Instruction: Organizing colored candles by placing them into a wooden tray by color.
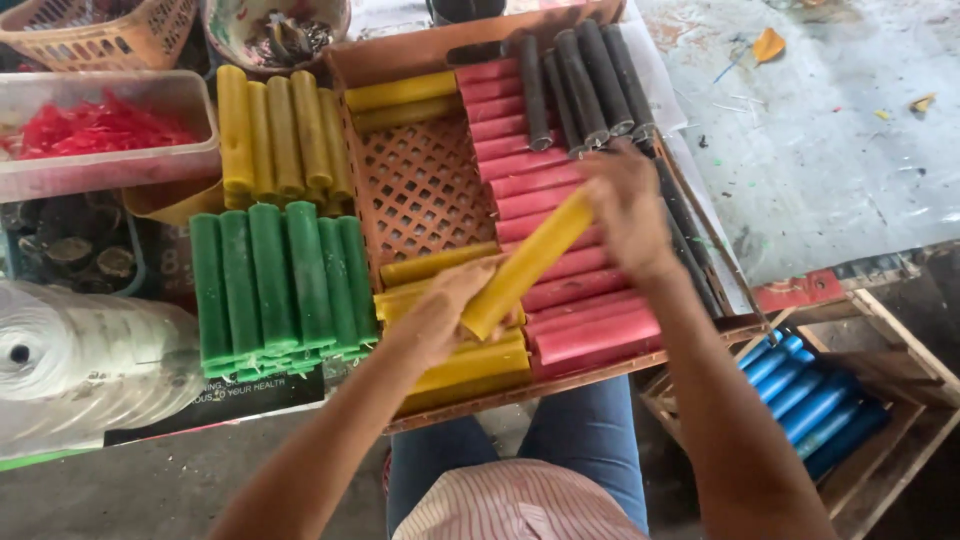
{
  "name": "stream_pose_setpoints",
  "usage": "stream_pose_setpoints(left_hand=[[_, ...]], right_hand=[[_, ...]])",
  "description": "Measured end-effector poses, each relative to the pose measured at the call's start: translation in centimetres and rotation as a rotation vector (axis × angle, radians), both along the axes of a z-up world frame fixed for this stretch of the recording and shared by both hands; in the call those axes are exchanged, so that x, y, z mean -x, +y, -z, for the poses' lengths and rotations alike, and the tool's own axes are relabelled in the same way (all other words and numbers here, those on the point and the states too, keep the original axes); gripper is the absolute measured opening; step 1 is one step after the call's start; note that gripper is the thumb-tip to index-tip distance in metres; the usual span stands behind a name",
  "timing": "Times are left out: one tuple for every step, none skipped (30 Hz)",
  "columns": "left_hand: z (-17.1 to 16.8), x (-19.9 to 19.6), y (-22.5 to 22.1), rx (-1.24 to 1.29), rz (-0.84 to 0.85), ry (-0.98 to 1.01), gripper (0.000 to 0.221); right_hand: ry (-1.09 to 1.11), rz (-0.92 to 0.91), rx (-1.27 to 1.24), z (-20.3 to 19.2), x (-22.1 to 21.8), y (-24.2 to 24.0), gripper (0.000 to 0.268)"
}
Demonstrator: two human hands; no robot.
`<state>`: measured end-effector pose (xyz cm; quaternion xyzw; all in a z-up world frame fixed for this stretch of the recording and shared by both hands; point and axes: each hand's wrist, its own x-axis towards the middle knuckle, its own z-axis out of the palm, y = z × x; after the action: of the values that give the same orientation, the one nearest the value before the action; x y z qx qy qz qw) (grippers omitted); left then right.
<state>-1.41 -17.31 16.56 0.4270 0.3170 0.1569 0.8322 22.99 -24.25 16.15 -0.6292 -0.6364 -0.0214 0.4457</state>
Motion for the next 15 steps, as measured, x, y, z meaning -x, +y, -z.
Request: stream_pose_setpoints(left_hand=[[0.3,-0.3,-0.4,0.051,0.039,-0.071,0.046],[0.5,-0.6,-0.8,0.101,0.082,-0.141,0.045],[0.8,-1.6,-0.6,0.098,0.088,-0.143,0.045],[1.3,-2.5,-0.8,0.159,0.156,-0.177,0.045],[1.8,-3.4,-0.9,0.221,0.225,-0.211,0.048],[1.6,-4.7,-1.1,0.225,0.220,-0.206,0.048],[1.4,-6.0,-1.2,0.126,0.334,-0.174,0.044],[1.2,-7.2,-1.1,0.022,0.444,-0.142,0.041],[0.3,-7.7,-1.2,0.023,0.437,-0.137,0.041],[-0.6,-8.1,-1.3,-0.161,0.426,-0.153,0.045],[-1.5,-8.5,-1.3,-0.345,0.414,-0.167,0.059],[-3.2,-6.9,-1.4,-0.344,0.411,-0.162,0.059],[-4.9,-5.3,-1.5,-0.812,0.499,-0.011,0.064],[-6.5,-3.8,-1.7,-1.278,0.568,0.150,0.068],[-7.0,-3.3,-1.0,-1.275,0.562,0.155,0.068]], right_hand=[[0.349,0.121,0.034,0.1,-0.8,-0.6,0.030],[0.701,0.241,0.066,0.2,-1.6,-1.3,0.028],[0.699,0.245,0.060,-1.1,-0.3,-0.9,0.028],[1.221,0.207,-0.046,-2.2,1.3,-0.8,0.041],[1.740,0.159,-0.168,-3.2,2.8,-0.7,0.055],[1.745,0.160,-0.161,-2.4,3.0,-0.5,0.055],[1.719,0.169,-0.211,-1.6,3.2,-0.3,0.040],[1.692,0.173,-0.261,-0.9,3.5,0.1,0.026],[1.698,0.168,-0.254,-2.6,3.8,-0.2,0.026],[1.632,0.341,-0.257,-4.3,4.1,-0.4,0.023],[1.558,0.511,-0.257,-5.9,4.4,-0.6,0.024],[1.563,0.510,-0.253,-5.1,2.6,-0.9,0.024],[1.556,0.503,-0.338,-4.3,0.8,-1.1,0.022],[1.543,0.493,-0.420,-3.6,-1.1,-1.2,0.034],[1.544,0.489,-0.413,-3.7,-1.3,-1.7,0.034]])
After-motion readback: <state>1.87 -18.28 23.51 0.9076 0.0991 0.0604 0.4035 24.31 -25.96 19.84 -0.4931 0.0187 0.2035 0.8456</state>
